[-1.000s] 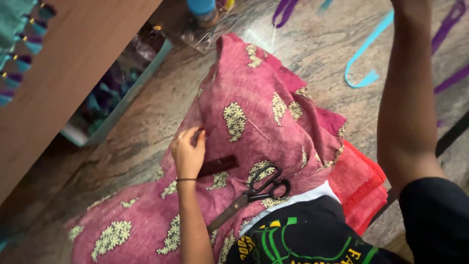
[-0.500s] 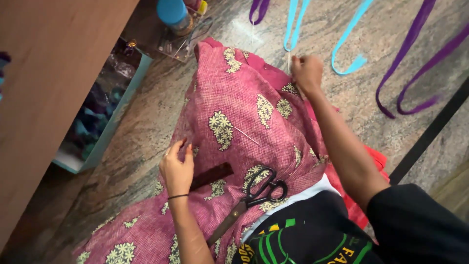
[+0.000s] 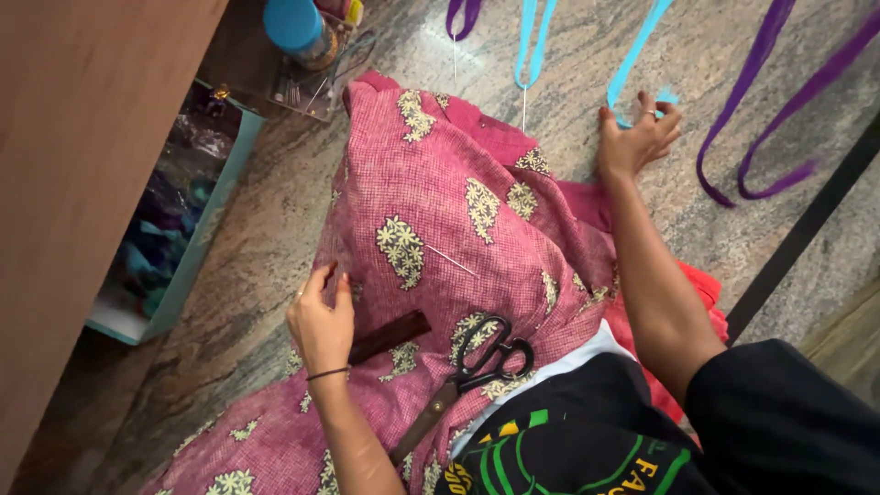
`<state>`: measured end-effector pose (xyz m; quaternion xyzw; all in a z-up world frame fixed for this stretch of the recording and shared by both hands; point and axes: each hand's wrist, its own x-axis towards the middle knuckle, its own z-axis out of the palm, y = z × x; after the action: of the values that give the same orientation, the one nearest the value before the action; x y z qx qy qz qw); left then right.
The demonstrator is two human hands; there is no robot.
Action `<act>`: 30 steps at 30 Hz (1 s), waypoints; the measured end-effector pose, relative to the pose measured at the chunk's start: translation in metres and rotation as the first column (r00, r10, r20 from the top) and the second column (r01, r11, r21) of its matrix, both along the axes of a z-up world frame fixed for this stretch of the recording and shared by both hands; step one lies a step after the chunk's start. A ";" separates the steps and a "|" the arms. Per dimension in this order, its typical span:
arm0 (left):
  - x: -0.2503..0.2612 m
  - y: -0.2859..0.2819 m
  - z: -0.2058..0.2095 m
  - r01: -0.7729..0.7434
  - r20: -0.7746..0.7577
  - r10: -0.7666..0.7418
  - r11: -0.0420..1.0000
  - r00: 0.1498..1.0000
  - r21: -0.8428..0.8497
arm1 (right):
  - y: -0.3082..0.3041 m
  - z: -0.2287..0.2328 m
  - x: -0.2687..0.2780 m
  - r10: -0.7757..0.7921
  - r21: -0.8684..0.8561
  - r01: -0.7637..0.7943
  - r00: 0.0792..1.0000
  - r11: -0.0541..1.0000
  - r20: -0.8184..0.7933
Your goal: Creating and attaching decorative tassels to the edge of a saree.
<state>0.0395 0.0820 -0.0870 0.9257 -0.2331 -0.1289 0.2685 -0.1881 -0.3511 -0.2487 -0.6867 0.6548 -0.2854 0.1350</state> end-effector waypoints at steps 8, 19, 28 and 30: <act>-0.002 -0.003 0.009 0.014 0.026 -0.013 0.999 1.000 -0.037 | -0.017 -0.045 0.008 -0.005 0.087 0.021 0.985 0.996 -0.172; -0.024 -0.096 0.062 0.113 0.332 0.022 0.917 0.943 -0.382 | 0.002 0.120 0.045 0.163 0.546 -0.667 0.696 0.506 0.699; -0.057 -0.210 0.013 0.286 -0.152 -0.583 0.589 0.798 -0.756 | 0.042 0.353 0.068 0.671 0.149 -0.988 0.087 -0.036 0.736; -0.050 -0.205 -0.010 0.275 -0.294 -0.614 0.662 0.732 -0.697 | 0.022 0.351 0.069 0.654 0.089 -0.995 0.101 0.052 0.750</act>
<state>-0.0107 -0.1228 -0.0970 0.6282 -0.4102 -0.3488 0.5616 -0.1190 -0.3287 0.1025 -0.7433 0.0723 -0.0903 0.6589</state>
